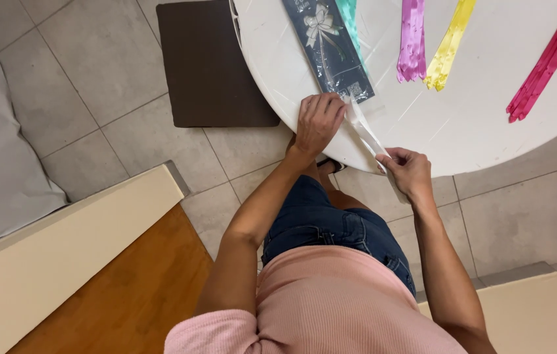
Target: Sorting colorful ribbons by color and placing them into clear plastic sleeves for retail packaging.
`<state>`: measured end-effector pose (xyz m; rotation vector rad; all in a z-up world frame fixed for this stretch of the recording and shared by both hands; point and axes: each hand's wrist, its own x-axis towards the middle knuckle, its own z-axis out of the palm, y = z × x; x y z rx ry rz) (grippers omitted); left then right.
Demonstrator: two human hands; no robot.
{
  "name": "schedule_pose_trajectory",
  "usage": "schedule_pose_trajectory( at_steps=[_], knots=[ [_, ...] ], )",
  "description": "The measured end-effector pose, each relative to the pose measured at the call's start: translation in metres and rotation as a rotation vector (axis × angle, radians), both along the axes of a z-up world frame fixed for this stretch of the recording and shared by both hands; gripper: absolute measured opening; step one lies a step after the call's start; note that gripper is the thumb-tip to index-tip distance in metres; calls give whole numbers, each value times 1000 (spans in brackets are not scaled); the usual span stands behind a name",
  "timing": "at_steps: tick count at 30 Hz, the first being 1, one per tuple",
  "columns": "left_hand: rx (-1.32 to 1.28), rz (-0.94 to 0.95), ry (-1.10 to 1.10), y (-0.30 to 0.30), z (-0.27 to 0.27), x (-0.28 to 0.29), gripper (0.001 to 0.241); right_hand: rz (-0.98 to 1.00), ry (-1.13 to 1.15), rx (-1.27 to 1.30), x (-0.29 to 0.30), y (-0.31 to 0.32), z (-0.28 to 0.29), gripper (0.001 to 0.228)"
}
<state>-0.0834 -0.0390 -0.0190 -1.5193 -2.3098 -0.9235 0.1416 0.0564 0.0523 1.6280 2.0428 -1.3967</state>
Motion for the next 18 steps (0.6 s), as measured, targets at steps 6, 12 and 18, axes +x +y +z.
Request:
schedule_pose_trajectory(
  at_steps=[6, 12, 18],
  knots=[
    [24, 37, -92, 1, 39, 9, 9, -41, 57, -55, -31, 6, 32, 21],
    [55, 157, -366, -1, 60, 14, 9, -48, 59, -76, -19, 18, 22, 24],
    [80, 159, -481, 2, 56, 12, 5, -7, -1, -85, -3, 22, 19, 29]
  ],
)
